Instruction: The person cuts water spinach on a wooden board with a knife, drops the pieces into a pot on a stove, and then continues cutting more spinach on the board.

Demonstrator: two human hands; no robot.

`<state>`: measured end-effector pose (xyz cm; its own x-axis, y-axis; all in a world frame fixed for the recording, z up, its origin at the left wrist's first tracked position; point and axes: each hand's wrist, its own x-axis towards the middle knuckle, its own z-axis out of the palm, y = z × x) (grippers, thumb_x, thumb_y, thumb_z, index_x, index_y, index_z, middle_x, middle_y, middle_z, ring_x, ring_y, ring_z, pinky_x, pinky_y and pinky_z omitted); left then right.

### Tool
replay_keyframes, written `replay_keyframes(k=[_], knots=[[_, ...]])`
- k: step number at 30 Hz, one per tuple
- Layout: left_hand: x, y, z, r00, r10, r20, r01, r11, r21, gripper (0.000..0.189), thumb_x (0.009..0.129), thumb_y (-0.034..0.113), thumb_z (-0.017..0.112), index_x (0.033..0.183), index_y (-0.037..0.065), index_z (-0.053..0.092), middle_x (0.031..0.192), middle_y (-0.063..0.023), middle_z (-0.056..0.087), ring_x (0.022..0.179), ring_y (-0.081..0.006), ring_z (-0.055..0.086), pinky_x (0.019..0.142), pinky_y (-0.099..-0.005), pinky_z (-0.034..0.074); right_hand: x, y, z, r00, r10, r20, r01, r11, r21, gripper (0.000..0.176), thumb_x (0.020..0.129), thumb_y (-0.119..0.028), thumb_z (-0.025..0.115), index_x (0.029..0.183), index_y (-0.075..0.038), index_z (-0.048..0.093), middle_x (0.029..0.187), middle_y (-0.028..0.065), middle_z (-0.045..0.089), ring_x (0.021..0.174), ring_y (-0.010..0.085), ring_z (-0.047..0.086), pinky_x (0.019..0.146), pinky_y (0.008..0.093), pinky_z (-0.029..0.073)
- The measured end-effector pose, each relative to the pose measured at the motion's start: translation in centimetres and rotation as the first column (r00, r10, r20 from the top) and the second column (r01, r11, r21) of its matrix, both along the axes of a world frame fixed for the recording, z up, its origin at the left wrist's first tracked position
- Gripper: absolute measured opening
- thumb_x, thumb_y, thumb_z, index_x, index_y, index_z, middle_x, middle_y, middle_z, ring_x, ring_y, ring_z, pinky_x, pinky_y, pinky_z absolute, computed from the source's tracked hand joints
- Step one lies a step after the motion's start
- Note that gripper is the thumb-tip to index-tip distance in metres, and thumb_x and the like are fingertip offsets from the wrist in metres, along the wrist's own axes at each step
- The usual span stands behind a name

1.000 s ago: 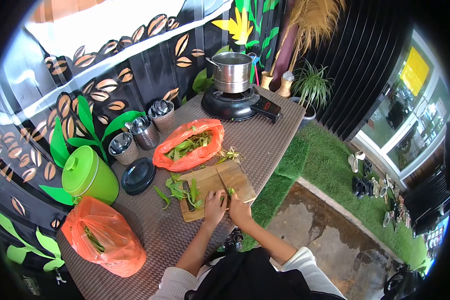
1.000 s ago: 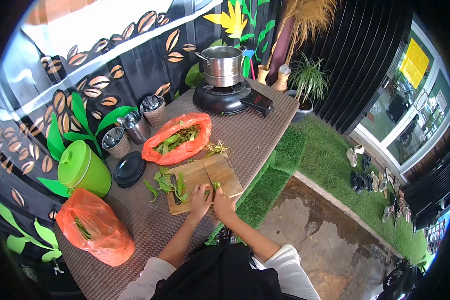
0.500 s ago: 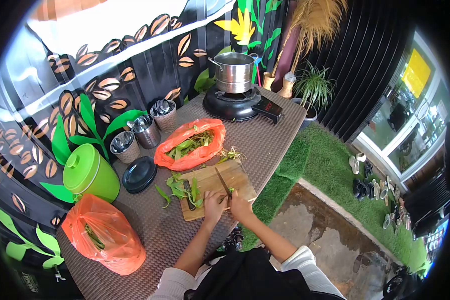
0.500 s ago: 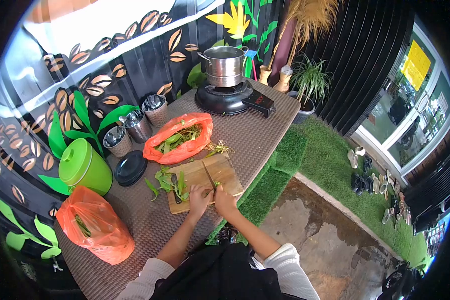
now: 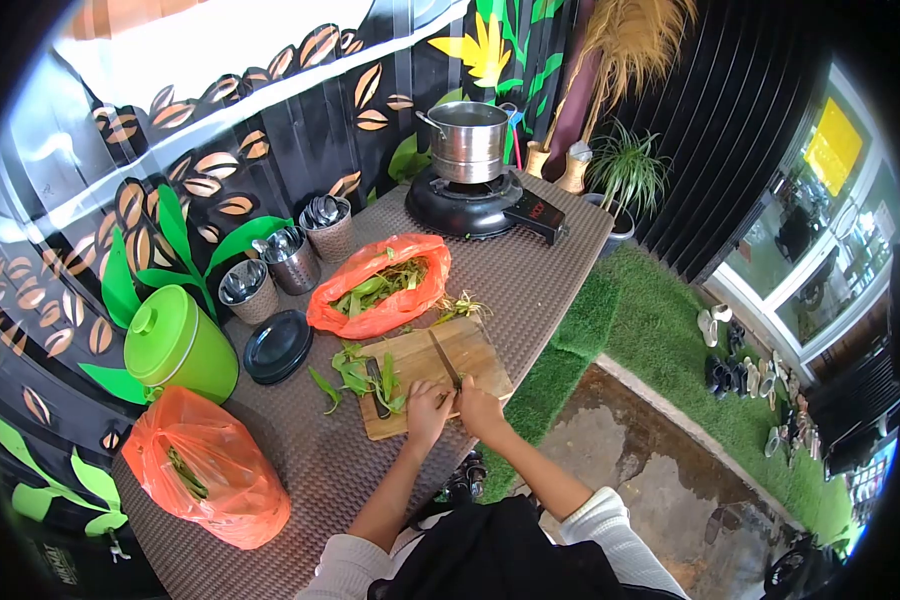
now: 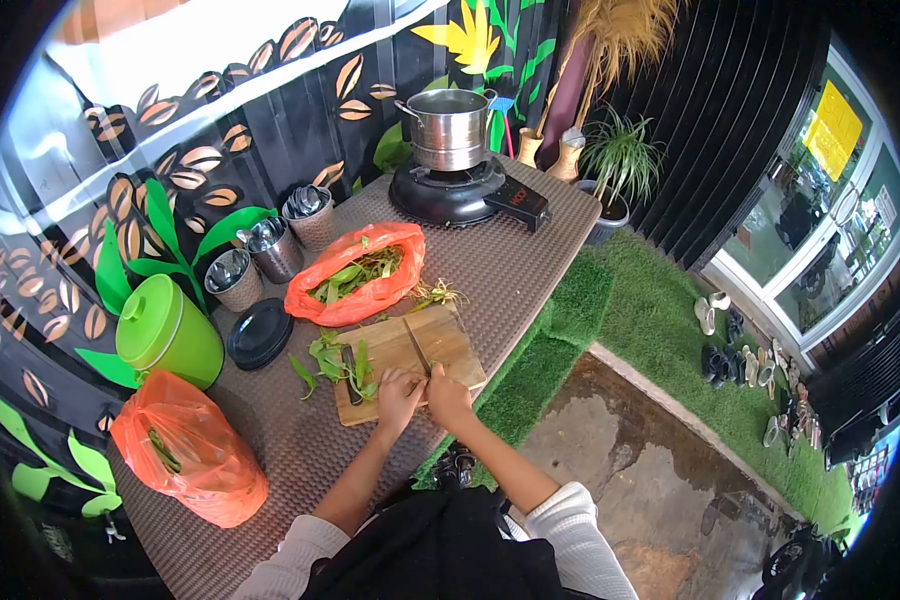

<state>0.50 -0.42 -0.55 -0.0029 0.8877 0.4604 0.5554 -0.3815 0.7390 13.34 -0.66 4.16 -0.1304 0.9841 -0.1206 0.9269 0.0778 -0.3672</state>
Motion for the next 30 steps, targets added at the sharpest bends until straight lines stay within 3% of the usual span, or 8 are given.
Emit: replay_keyframes(k=[4,9,16,18,21,24,26,30], knots=[[0.1,-0.3,0.6,1.000,-0.006,0.024,0.006,1.000,-0.008,0.010,0.075,0.011,0.069,0.081,0.003,0.069,0.083,-0.0102,0.062,0.088,-0.0305,0.054,0.079,-0.0391,0.044,0.6,-0.3,0.0,0.996,0.083,0.012,-0.083,0.997,0.001,0.019,0.089,-0.014,0.049,0.101,0.000,0.042,0.079,0.0224,0.066,0.077,0.0364,0.068,0.063,0.0446,0.055],[0.2,-0.3,0.5,1.000,0.015,0.003,-0.015,1.000,0.002,0.009,0.076,0.011,0.069,0.080,0.003,0.068,0.081,-0.0099,0.062,0.088,-0.0298,0.054,0.078,-0.0388,0.045,-1.0,-2.7,-0.7,0.993,-0.115,0.030,0.116,0.992,-0.041,0.025,0.091,-0.019,0.047,0.104,0.001,0.041,0.079,0.0248,0.065,0.077,0.0396,0.066,0.064,0.0482,0.053],[0.4,-0.8,1.1,0.999,0.016,-0.044,-0.013,0.998,0.060,0.008,0.076,0.010,0.067,0.079,0.003,0.068,0.082,-0.0102,0.062,0.087,-0.0292,0.054,0.078,-0.0385,0.045,0.2,-0.2,0.1,0.999,-0.003,-0.040,0.004,1.000,0.029,0.021,0.089,-0.016,0.048,0.102,0.000,0.042,0.077,0.0221,0.066,0.073,0.0396,0.067,0.065,0.0459,0.055],[0.4,-0.9,1.1,1.000,0.017,-0.018,-0.015,0.996,0.086,0.007,0.076,0.009,0.066,0.078,0.003,0.067,0.083,-0.0101,0.062,0.086,-0.0291,0.054,0.078,-0.0385,0.045,0.4,-1.1,0.3,1.000,0.016,-0.013,-0.017,0.999,-0.049,0.025,0.091,-0.019,0.048,0.105,0.001,0.041,0.080,0.0254,0.065,0.080,0.0404,0.066,0.067,0.0491,0.054],[0.3,-0.8,1.2,0.999,0.014,-0.036,-0.012,0.998,0.057,0.010,0.077,0.010,0.066,0.084,0.002,0.064,0.084,-0.0099,0.063,0.087,-0.0290,0.055,0.078,-0.0384,0.046,-0.9,-2.9,0.0,0.993,-0.120,0.021,0.121,0.990,-0.067,0.026,0.090,-0.017,0.048,0.105,0.002,0.041,0.081,0.0257,0.065,0.079,0.0410,0.066,0.068,0.0496,0.053],[0.3,-1.1,1.6,0.993,-0.024,0.114,0.035,0.995,-0.093,0.018,0.079,0.011,0.065,0.095,0.003,0.059,0.085,-0.0102,0.063,0.087,-0.0298,0.055,0.079,-0.0389,0.045,-1.4,-2.4,-0.2,0.995,-0.100,-0.006,0.100,0.995,-0.007,0.026,0.088,-0.015,0.049,0.105,0.003,0.040,0.082,0.0260,0.065,0.078,0.0414,0.066,0.069,0.0503,0.053],[0.3,-1.2,1.0,1.000,-0.009,-0.029,0.007,0.998,-0.060,0.022,0.082,0.012,0.062,0.102,0.005,0.056,0.085,-0.0108,0.063,0.088,-0.0303,0.055,0.080,-0.0394,0.045,-0.8,-1.2,0.0,0.998,-0.059,-0.002,0.059,0.998,-0.011,0.025,0.089,-0.016,0.049,0.104,0.001,0.042,0.082,0.0249,0.066,0.078,0.0397,0.067,0.066,0.0484,0.054],[0.3,-1.5,1.1,0.998,-0.018,-0.067,0.017,1.000,-0.010,0.020,0.084,0.011,0.060,0.104,0.006,0.056,0.087,-0.0114,0.063,0.089,-0.0301,0.055,0.080,-0.0396,0.045,0.8,-0.2,0.8,0.998,0.040,-0.040,-0.040,0.999,-0.013,0.024,0.090,-0.018,0.050,0.103,0.000,0.043,0.083,0.0239,0.066,0.079,0.0377,0.067,0.064,0.0458,0.055]])
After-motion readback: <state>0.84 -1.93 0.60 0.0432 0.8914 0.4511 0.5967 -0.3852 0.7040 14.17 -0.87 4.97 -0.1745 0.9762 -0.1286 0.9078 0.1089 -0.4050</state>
